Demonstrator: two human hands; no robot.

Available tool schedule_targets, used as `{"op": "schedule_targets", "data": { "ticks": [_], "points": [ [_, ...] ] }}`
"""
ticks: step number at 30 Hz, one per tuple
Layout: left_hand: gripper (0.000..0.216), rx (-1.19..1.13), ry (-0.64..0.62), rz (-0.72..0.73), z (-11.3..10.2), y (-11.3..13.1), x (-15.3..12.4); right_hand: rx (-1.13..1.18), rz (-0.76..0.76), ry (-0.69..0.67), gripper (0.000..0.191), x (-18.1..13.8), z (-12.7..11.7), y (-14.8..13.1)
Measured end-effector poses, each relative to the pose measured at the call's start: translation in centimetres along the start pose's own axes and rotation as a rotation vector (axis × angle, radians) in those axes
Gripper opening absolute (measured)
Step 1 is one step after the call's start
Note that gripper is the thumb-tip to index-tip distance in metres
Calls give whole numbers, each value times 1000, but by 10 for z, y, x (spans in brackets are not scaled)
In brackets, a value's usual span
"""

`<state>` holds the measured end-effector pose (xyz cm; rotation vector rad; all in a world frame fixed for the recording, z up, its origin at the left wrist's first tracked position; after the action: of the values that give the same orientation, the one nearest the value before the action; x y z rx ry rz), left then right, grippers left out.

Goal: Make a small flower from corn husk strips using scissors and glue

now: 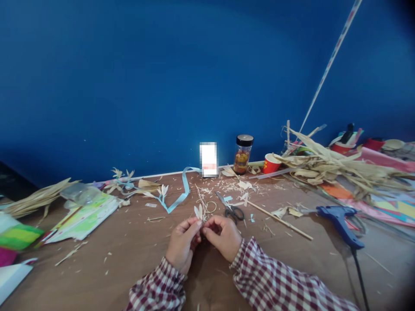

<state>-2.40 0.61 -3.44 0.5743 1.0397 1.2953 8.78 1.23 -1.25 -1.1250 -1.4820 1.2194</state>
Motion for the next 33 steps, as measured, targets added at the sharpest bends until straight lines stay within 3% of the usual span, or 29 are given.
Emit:
{"op": "schedule_targets", "data": {
  "ticks": [6,11,17,20,25,29,33],
  "points": [
    [13,-135,-12,-61,-3,5,1,-36,-52,-5,23,1,-3,-2],
    [6,-285,-69,-151,-2,7,2,120,36,47,30,4,-8,8],
    [8,-290,-52,-130,-3,10,3,171,46,92,27,5,-11,9],
    [7,-268,-41,-105,-4,12,3,6,-76,117,23,7,-22,-4],
    [8,-249,-3,-65,-9,17,6,-616,-283,226,14,16,-54,-27],
    [9,-223,-10,-41,-12,20,8,-925,-248,195,12,23,-66,-22],
    [7,-235,-22,-31,-12,21,10,-987,-171,156,13,24,-67,-12]
  ]
}}
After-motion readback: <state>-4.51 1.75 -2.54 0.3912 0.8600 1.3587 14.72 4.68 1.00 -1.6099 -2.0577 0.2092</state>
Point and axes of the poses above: each hand's wrist, its own x-axis towards the middle knuckle, its own z-axis out of the palm, y = z × x, the point moved 6 cm from there along x, towards the middle knuckle, and after that the axes turned 3 degrees about x, right-handed, at the moved point
